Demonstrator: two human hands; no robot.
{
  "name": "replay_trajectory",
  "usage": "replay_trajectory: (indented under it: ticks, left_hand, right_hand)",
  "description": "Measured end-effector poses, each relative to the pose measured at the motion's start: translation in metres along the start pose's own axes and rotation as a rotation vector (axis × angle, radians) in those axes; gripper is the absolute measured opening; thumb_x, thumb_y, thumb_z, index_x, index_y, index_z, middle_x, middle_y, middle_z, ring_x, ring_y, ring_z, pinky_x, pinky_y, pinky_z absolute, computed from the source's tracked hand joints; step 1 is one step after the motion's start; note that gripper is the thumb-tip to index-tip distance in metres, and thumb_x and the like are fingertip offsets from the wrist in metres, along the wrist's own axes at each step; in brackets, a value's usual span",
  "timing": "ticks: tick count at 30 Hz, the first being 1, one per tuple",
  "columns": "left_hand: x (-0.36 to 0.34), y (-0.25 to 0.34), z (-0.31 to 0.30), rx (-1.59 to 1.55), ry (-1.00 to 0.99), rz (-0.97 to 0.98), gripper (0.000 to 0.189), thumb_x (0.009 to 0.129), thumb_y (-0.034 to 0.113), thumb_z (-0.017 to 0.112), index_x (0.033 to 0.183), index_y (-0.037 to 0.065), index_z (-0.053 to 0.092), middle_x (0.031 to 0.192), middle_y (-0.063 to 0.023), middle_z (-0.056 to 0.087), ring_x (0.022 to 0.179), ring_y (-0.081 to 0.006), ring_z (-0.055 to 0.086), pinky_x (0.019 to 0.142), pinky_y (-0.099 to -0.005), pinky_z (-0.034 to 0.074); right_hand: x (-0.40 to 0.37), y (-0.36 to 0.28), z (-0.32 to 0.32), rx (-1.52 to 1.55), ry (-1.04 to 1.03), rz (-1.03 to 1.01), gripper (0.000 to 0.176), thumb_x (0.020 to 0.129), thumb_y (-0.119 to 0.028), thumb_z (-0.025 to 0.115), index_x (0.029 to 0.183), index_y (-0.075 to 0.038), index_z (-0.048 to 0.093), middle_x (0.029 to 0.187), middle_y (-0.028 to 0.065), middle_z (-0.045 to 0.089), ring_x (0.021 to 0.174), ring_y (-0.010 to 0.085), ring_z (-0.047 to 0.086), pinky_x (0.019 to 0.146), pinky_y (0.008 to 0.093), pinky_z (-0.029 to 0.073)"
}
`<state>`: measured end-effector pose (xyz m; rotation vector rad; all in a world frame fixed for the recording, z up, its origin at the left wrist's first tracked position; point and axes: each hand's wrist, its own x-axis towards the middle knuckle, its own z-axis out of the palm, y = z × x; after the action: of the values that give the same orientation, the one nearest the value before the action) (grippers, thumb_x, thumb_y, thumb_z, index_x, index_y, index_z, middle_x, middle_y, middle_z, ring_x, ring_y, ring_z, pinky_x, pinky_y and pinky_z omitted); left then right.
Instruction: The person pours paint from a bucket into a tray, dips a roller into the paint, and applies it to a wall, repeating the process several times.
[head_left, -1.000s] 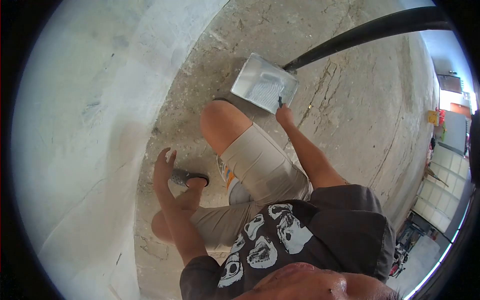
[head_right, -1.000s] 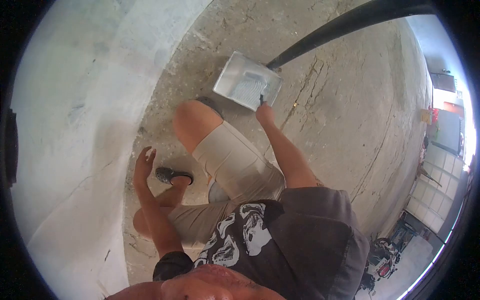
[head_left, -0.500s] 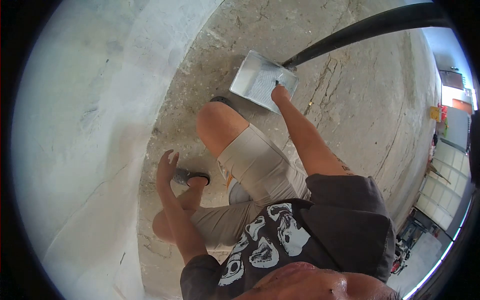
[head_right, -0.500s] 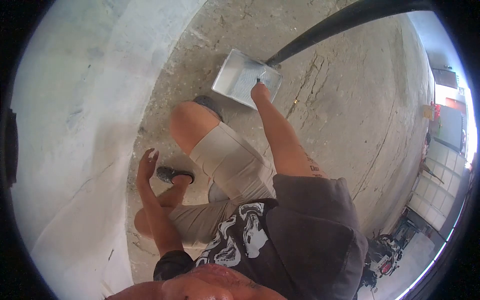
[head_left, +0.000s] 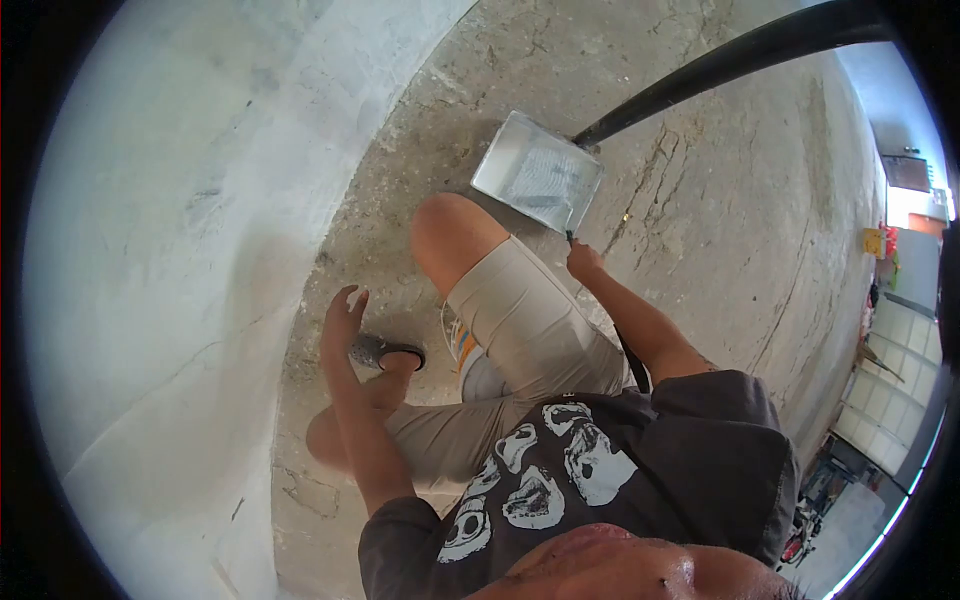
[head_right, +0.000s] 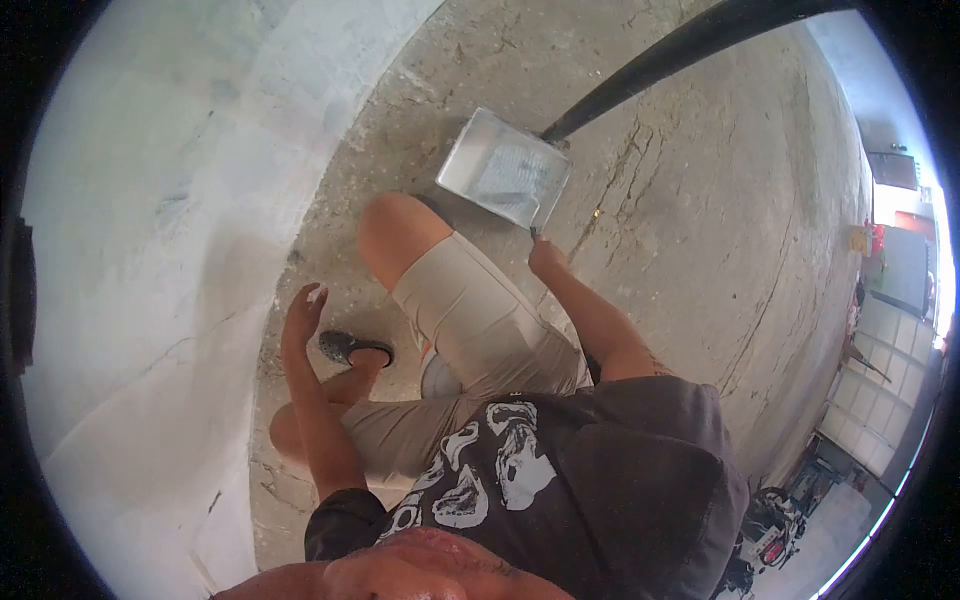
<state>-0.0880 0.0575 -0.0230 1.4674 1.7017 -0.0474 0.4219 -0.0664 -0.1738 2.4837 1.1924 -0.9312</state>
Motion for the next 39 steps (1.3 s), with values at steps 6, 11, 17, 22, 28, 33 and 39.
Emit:
replay_trajectory:
  ticks: [6,11,17,22,28,33,39]
  left_hand:
    - [-0.007,-0.011,-0.001,0.002,0.004,-0.036,0.055,0.095,0.049,0.058,0.132,0.009,0.057,0.133,-0.0215,0.057,0.123,-0.0387,0.056,0.098,-0.0445,0.047]
    - [0.005,-0.028,0.008,0.014,-0.022,-0.013,0.055,0.095,0.049,0.058,0.131,0.008,0.057,0.133,-0.0217,0.057,0.121,-0.0395,0.057,0.098,-0.0448,0.047]
    - [0.011,-0.037,0.015,0.001,-0.017,-0.019,0.054,0.095,0.048,0.059,0.131,0.008,0.058,0.131,-0.0221,0.058,0.12,-0.0402,0.057,0.097,-0.045,0.048]
    - [0.014,-0.044,0.02,0.032,-0.025,-0.025,0.053,0.094,0.048,0.06,0.13,0.008,0.058,0.129,-0.0217,0.06,0.117,-0.04,0.059,0.096,-0.045,0.048]
    - [0.011,-0.034,0.019,0.031,-0.032,-0.033,0.053,0.094,0.048,0.06,0.131,0.01,0.058,0.129,-0.0216,0.06,0.115,-0.0391,0.061,0.095,-0.0445,0.049]
    - [0.012,-0.038,0.018,0.034,-0.016,-0.013,0.053,0.095,0.049,0.059,0.13,0.01,0.059,0.128,-0.0216,0.061,0.116,-0.0391,0.061,0.095,-0.0445,0.049]
    - [0.005,-0.026,0.012,0.072,0.01,0.001,0.053,0.094,0.049,0.059,0.129,0.01,0.059,0.125,-0.023,0.062,0.114,-0.039,0.061,0.095,-0.0446,0.049]
  right_hand:
    - [0.01,0.007,-0.049,-0.003,0.129,-0.074,0.033,0.092,-0.026,0.052,0.122,-0.013,0.059,0.104,0.021,0.069,0.1,0.0394,0.067,0.084,0.0514,0.053]
    - [0.078,0.003,-0.079,0.096,0.29,-0.232,0.035,0.09,-0.03,0.057,0.123,-0.02,0.06,0.105,0.019,0.069,0.1,0.0384,0.067,0.085,0.0519,0.053]
    - [0.136,-0.034,-0.107,-0.017,0.239,-0.168,0.039,0.092,-0.031,0.054,0.13,-0.022,0.057,0.117,0.0189,0.066,0.11,0.0394,0.062,0.091,0.0497,0.051]
    - [0.158,-0.016,-0.082,0.011,0.158,-0.123,0.046,0.094,-0.031,0.05,0.14,-0.026,0.049,0.125,0.018,0.064,0.116,0.0381,0.06,0.096,0.0495,0.049]
    - [0.129,-0.005,-0.043,0.09,0.101,-0.019,0.049,0.095,-0.031,0.049,0.143,-0.025,0.046,0.126,0.0201,0.062,0.115,0.0396,0.06,0.097,0.0513,0.047]
    - [0.082,0.004,-0.005,0.167,0.059,0.013,0.051,0.094,-0.031,0.049,0.144,-0.024,0.043,0.122,0.0254,0.062,0.111,0.0435,0.061,0.096,0.0528,0.048]
    - [0.008,0.047,0.017,0.047,-0.037,-0.003,0.053,0.094,-0.03,0.046,0.146,-0.019,0.038,0.115,0.0255,0.065,0.107,0.0433,0.063,0.092,0.0537,0.049]
